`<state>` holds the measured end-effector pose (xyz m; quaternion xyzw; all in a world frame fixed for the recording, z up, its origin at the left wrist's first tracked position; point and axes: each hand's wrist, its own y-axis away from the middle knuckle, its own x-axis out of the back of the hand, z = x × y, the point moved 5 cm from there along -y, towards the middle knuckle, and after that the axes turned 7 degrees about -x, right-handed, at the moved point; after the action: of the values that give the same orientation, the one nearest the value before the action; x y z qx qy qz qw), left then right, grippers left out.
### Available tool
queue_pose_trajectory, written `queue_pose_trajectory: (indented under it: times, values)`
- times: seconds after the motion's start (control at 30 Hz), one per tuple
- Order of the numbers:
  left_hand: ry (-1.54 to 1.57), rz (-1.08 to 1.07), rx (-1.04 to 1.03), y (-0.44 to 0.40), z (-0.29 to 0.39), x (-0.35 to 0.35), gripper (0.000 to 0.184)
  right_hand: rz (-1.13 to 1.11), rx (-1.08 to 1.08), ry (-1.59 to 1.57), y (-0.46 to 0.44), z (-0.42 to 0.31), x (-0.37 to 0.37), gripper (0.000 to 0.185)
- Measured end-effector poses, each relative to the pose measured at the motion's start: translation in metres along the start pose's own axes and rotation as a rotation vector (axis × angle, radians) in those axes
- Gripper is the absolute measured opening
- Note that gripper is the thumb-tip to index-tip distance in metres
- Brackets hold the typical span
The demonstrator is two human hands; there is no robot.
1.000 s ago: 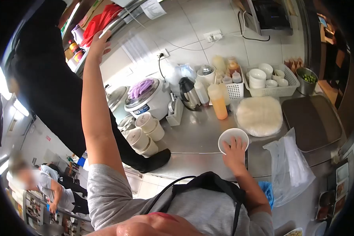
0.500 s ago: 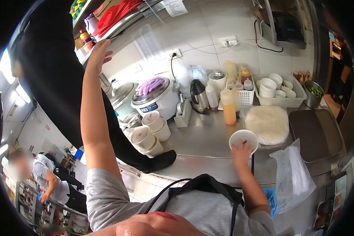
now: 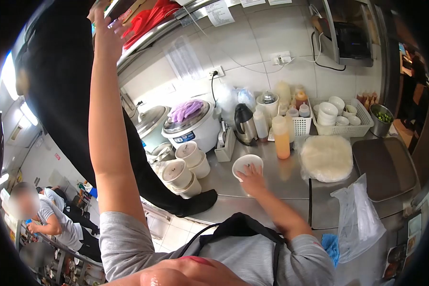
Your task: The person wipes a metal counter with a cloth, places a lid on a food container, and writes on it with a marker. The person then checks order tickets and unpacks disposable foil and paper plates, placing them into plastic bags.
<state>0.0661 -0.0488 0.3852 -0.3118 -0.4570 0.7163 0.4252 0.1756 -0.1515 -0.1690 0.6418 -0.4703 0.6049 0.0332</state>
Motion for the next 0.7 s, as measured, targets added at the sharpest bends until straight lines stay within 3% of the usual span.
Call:
queue_pose_trajectory:
  times: [0.17, 0.33, 0.37, 0.43, 0.5, 0.53, 0.63, 0.7]
  values:
    - [-0.002, 0.021, -0.110, -0.031, 0.029, -0.063, 0.071, -0.017, -0.041, -0.242, 0.021, -0.002, 0.023, 0.038]
    - [-0.033, 0.043, 0.147, -0.049, -0.004, -0.109, 0.070, -0.052, -0.127, -0.297, 0.064, 0.026, 0.034, 0.034]
    - [-0.216, 0.010, 0.029, -0.043, -0.004, -0.115, 0.074, -0.046, -0.157, -0.327, 0.074, 0.035, 0.035, 0.031]
    - [-0.540, -0.024, 0.198, -0.060, -0.020, -0.111, 0.075, -0.060, -0.261, -0.451, 0.095, 0.052, 0.038, 0.029]
    - [-0.423, -0.142, 0.193, -0.118, -0.073, -0.077, 0.049, -0.092, -0.403, -0.635, 0.107, 0.075, 0.043, 0.029]
    - [-0.318, 0.028, 0.051, -0.066, -0.050, -0.089, 0.033, -0.113, -0.428, -0.618, 0.110, 0.080, 0.061, 0.030]
    - [-0.006, 0.124, -0.001, 0.012, -0.048, -0.079, 0.030, 0.001, -0.418, -0.561, 0.113, 0.105, 0.097, 0.032]
    - [0.017, 0.155, 0.222, 0.043, -0.088, -0.041, 0.029, 0.012, -0.561, -0.815, 0.110, 0.115, 0.118, 0.032]
